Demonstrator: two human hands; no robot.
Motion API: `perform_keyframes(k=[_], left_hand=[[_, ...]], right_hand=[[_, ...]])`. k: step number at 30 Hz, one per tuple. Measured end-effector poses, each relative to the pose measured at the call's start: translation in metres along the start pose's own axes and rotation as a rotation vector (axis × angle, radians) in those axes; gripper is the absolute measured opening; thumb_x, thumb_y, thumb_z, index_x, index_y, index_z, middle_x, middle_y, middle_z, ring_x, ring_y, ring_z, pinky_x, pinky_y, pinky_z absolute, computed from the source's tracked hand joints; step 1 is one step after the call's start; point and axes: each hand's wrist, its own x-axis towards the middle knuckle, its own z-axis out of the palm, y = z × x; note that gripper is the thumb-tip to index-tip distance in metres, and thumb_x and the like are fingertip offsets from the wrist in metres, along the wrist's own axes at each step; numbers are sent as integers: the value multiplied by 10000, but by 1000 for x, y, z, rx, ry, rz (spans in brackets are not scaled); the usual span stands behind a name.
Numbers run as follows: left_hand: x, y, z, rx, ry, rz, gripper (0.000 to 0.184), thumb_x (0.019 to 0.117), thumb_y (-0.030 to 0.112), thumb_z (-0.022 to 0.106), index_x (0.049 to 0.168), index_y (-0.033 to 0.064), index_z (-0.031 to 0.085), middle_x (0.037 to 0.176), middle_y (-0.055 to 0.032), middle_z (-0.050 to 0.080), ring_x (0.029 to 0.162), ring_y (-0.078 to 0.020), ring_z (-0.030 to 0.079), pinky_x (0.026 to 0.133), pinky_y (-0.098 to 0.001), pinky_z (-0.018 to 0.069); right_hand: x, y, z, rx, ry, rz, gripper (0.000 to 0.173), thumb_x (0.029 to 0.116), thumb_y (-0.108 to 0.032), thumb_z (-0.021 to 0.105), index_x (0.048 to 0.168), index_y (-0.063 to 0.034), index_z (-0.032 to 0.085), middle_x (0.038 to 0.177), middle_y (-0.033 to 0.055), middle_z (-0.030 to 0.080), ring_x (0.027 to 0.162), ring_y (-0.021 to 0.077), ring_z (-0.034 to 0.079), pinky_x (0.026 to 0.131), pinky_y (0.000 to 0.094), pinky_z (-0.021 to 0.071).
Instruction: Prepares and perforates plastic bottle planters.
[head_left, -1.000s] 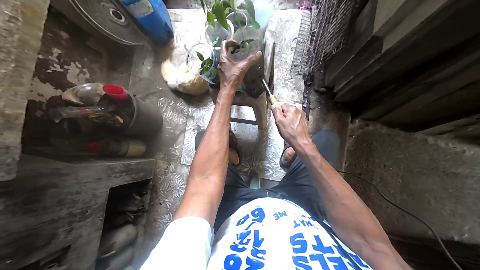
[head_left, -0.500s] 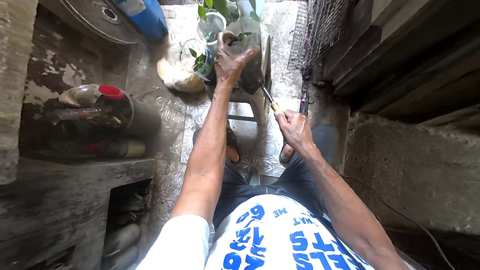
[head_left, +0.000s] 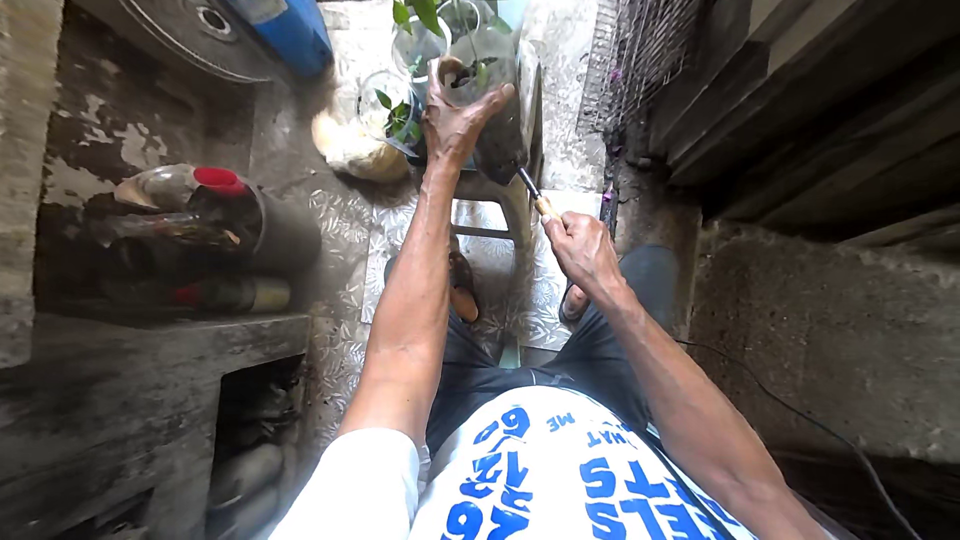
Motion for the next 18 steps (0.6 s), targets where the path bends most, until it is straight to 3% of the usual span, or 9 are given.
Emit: perform_keyframes(k=[5, 18], left_hand=[[1, 0, -1, 37, -11, -14, 870, 702, 535, 876, 1375, 79, 563, 1375, -95, 614, 1290, -201, 570, 1097, -419, 467], [-5, 0, -3, -16, 6, 15, 807, 729, 467, 885, 1348, 61, 564, 1367, -107, 604, 1289, -199, 559, 1088, -406, 468]], right_hand=[[4, -2, 2, 0, -8, 7, 504, 1073, -424, 410, 756, -67, 569, 703, 119, 570, 702, 314, 615, 625, 536, 450], [9, -2, -1, 70, -35, 27, 514, 1075, -462, 416, 788, -74, 594, 726, 124, 580, 716, 316, 615, 637, 549, 455]])
